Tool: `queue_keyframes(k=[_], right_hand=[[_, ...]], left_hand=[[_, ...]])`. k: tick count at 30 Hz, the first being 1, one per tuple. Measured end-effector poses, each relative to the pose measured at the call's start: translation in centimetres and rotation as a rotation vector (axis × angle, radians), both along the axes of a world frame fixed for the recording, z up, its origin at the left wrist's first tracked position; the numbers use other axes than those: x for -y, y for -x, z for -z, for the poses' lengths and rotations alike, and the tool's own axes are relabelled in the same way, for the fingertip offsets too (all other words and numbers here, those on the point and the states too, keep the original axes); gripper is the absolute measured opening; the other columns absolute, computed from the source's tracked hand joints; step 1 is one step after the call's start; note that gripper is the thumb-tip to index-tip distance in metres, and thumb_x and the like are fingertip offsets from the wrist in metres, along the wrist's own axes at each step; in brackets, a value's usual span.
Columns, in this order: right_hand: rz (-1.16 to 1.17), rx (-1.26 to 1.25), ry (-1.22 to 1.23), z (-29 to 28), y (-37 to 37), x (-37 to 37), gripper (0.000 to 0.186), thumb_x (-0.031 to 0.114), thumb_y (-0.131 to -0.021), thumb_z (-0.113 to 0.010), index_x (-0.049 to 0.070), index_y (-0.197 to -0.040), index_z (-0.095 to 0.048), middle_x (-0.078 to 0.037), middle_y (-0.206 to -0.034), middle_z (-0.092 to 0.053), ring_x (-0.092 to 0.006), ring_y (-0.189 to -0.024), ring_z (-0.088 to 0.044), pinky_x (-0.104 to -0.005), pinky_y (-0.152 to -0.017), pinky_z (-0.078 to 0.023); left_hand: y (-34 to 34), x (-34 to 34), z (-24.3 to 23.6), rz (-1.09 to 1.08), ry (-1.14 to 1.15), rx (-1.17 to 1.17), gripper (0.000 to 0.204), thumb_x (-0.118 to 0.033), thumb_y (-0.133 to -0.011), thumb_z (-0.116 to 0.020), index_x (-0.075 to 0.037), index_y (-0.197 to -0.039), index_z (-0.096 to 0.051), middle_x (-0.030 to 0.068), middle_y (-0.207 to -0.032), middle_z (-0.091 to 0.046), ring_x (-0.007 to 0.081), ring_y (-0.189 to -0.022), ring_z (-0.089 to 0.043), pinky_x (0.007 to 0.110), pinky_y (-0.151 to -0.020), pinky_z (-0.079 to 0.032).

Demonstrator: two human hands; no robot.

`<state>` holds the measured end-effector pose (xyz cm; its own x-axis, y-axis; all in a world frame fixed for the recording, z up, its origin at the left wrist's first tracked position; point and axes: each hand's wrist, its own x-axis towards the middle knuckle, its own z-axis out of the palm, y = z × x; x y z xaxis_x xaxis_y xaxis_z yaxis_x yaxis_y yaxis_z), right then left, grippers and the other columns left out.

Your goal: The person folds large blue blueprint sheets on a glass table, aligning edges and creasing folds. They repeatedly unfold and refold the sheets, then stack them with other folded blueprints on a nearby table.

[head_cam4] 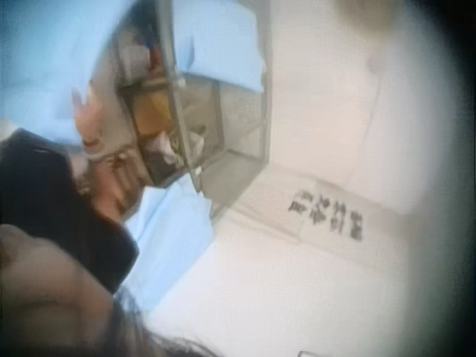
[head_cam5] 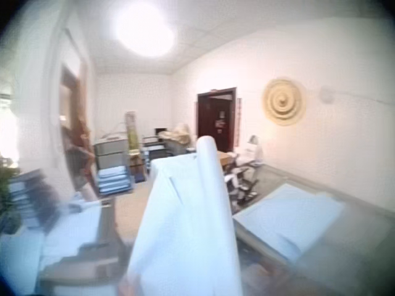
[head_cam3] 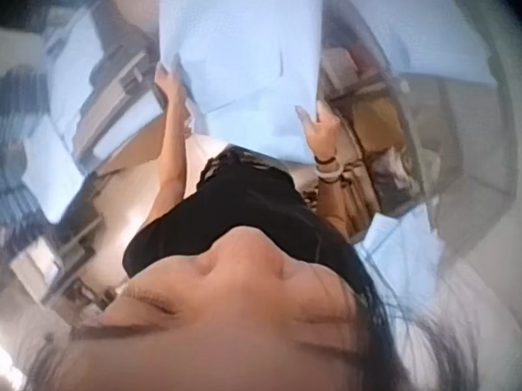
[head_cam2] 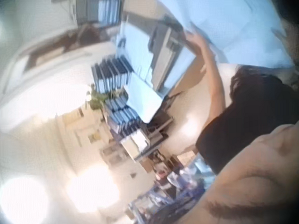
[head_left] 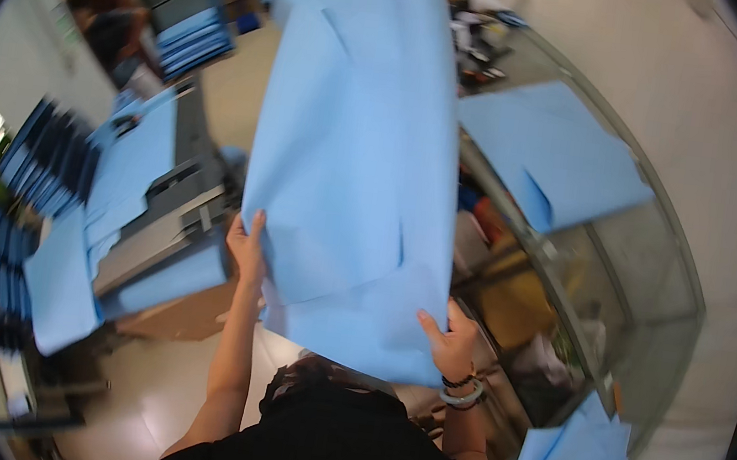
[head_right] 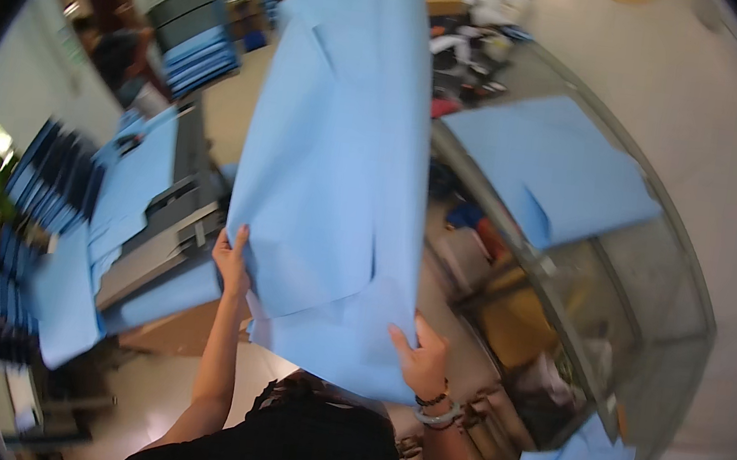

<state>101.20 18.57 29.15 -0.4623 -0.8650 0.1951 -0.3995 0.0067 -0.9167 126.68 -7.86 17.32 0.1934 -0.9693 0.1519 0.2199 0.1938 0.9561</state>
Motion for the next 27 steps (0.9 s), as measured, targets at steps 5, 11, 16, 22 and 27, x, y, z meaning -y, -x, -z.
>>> queue_keyframes(k=[5, 11, 16, 22, 27], right_hand=[[0.209, -0.044, 0.026, 3.0, 5.4, -0.9, 0.034, 0.011, -0.086, -0.067, -0.005, -0.116, -0.061, -0.015, -0.075, -0.067, -0.0139, -0.064, -0.064, -0.0269, -0.060, -0.050], [0.494, 0.061, 0.033, 3.2, 10.3, -2.4, 0.029, 0.011, -0.086, -0.067, -0.005, -0.110, -0.062, -0.013, -0.078, -0.067, -0.0111, -0.068, -0.062, -0.0252, -0.063, -0.050], [0.719, -0.056, 0.018, 1.8, 15.1, -2.6, 0.028, 0.008, -0.086, -0.067, -0.004, -0.110, -0.062, -0.008, -0.082, -0.067, -0.0084, -0.071, -0.057, -0.0245, -0.066, -0.048], [1.049, -0.007, 0.057, 0.4, 18.0, -4.2, 0.024, 0.003, -0.084, -0.066, -0.006, -0.106, -0.062, -0.004, -0.086, -0.065, -0.0073, -0.078, -0.053, -0.0234, -0.071, -0.046], [1.277, -0.015, 0.066, -1.2, 19.1, -7.4, 0.022, 0.000, -0.083, -0.066, -0.006, -0.103, -0.062, -0.004, -0.087, -0.064, -0.0083, -0.078, -0.053, -0.0224, -0.072, -0.043]], left_hand=[[12.2, 3.9, 2.1, 0.260, -0.025, -0.047, 0.019, -0.016, -0.088, -0.069, 0.000, -0.095, -0.064, 0.0007, -0.086, -0.064, 0.0068, -0.075, -0.054, 0.023, -0.070, -0.044], [26.9, 5.1, 2.2, 0.583, -0.079, -0.053, 0.023, -0.018, -0.088, -0.069, 0.003, -0.096, -0.064, 0.0033, -0.088, -0.065, 0.0087, -0.075, -0.055, 0.025, -0.070, -0.046], [39.5, 6.1, 2.1, 0.829, -0.104, -0.062, 0.023, -0.018, -0.088, -0.069, 0.003, -0.097, -0.065, 0.0045, -0.088, -0.065, 0.0089, -0.074, -0.056, 0.024, -0.068, -0.046], [54.0, 3.1, 2.8, 1.059, -0.075, -0.099, 0.018, -0.017, -0.088, -0.068, 0.000, -0.094, -0.065, 0.0013, -0.081, -0.064, 0.0065, -0.070, -0.054, 0.023, -0.063, -0.045], [61.0, -3.7, 2.4, 1.351, -0.221, -0.089, 0.018, -0.018, -0.088, -0.069, -0.001, -0.093, -0.066, -0.0004, -0.079, -0.063, 0.0051, -0.069, -0.053, 0.023, -0.060, -0.043]])
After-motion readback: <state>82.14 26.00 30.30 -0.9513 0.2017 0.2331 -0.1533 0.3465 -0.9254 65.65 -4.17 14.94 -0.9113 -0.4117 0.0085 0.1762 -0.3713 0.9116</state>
